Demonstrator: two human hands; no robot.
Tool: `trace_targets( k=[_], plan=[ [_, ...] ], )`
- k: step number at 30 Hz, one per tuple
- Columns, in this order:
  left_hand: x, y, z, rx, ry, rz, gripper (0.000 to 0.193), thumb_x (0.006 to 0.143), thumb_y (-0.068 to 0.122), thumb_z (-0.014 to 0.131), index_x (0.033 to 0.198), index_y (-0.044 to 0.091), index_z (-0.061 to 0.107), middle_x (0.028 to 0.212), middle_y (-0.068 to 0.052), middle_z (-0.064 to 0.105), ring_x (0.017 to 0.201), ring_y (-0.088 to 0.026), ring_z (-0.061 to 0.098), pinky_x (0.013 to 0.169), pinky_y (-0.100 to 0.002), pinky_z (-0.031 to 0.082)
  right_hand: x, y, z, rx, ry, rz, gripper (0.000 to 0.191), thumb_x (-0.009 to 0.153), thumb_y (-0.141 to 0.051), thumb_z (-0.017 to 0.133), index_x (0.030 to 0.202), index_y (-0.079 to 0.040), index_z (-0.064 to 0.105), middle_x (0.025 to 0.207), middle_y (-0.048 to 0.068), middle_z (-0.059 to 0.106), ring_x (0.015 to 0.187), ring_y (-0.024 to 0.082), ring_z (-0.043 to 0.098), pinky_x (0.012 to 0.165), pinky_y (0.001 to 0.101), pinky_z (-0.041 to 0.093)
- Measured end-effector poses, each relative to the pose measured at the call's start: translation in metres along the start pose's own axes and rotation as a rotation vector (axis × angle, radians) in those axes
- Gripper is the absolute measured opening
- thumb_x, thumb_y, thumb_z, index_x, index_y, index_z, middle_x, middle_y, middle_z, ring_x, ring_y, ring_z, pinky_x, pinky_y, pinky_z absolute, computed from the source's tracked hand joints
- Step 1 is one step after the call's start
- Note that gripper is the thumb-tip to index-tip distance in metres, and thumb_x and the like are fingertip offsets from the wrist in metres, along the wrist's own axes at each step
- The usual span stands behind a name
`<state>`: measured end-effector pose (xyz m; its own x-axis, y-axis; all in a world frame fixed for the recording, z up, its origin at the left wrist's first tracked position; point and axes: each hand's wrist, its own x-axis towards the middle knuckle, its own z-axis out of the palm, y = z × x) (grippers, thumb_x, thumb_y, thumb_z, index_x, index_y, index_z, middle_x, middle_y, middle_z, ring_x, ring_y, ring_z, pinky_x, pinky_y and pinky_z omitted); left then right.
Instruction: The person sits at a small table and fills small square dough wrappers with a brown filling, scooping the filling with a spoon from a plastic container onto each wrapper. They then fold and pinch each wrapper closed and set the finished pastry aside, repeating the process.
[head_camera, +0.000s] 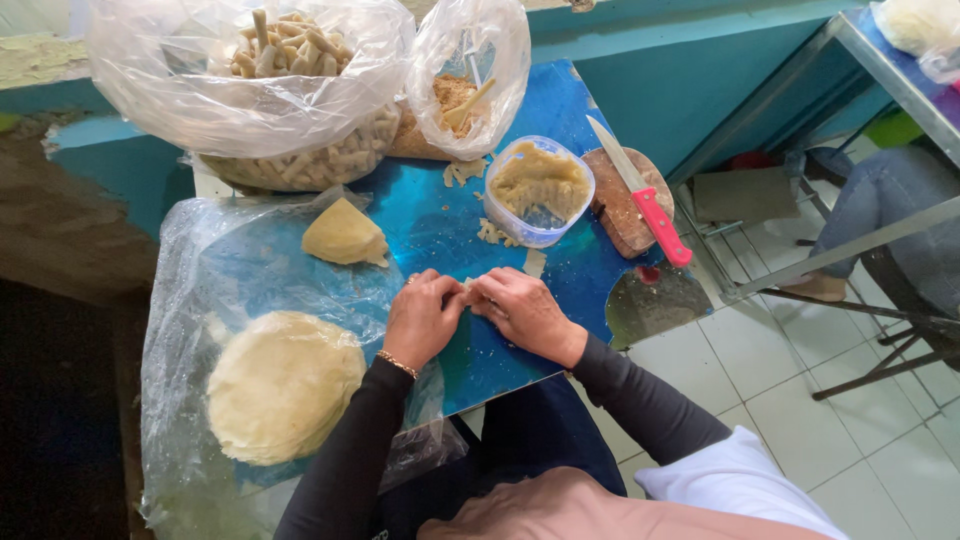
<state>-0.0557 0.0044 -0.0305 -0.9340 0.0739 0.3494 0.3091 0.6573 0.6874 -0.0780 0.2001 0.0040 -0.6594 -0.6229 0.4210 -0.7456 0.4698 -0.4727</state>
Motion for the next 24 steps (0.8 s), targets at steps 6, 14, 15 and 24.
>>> trace_targets(
  k=[6, 14, 15, 24],
  plan=[
    [-0.008, 0.009, -0.011, -0.176, -0.004, 0.02, 0.013, 0.084, 0.011, 0.072, 0.094, 0.008, 0.064, 0.087, -0.008, 0.066, 0.084, -0.028, 0.067, 0.075, -0.04, 0.054, 0.013, 0.007, -0.003, 0.07, -0.046, -0.003, 0.01, 0.089, -0.015, 0.075, 0.098, -0.01, 0.072, 0.094, 0.007, 0.069, 0.088, 0.03, 0.07, 0.073, 0.0402, 0.055],
    [-0.007, 0.008, -0.015, -0.015, 0.029, 0.235, 0.01, 0.085, 0.01, 0.074, 0.093, 0.01, 0.068, 0.092, -0.008, 0.065, 0.091, -0.032, 0.064, 0.077, -0.042, 0.053, 0.005, 0.001, -0.014, 0.223, -0.07, 0.195, 0.027, 0.085, -0.01, 0.077, 0.109, -0.006, 0.065, 0.105, 0.007, 0.069, 0.09, 0.022, 0.076, 0.076, 0.0323, 0.059],
    [-0.008, 0.008, -0.014, -0.023, 0.025, 0.232, 0.009, 0.085, 0.011, 0.074, 0.092, 0.01, 0.069, 0.092, -0.008, 0.066, 0.091, -0.032, 0.065, 0.077, -0.042, 0.053, 0.001, 0.001, -0.016, 0.287, -0.087, 0.271, 0.034, 0.084, -0.009, 0.077, 0.114, -0.005, 0.061, 0.107, 0.006, 0.07, 0.092, 0.02, 0.077, 0.077, 0.0303, 0.059],
    [-0.006, 0.009, -0.016, -0.038, 0.017, 0.218, 0.008, 0.085, 0.011, 0.075, 0.09, 0.009, 0.069, 0.091, -0.008, 0.066, 0.09, -0.031, 0.064, 0.077, -0.041, 0.053, -0.005, -0.006, -0.003, 0.223, 0.057, 0.292, 0.022, 0.085, -0.006, 0.077, 0.106, -0.005, 0.068, 0.098, 0.009, 0.073, 0.088, 0.022, 0.075, 0.076, 0.0321, 0.06]
  ],
)
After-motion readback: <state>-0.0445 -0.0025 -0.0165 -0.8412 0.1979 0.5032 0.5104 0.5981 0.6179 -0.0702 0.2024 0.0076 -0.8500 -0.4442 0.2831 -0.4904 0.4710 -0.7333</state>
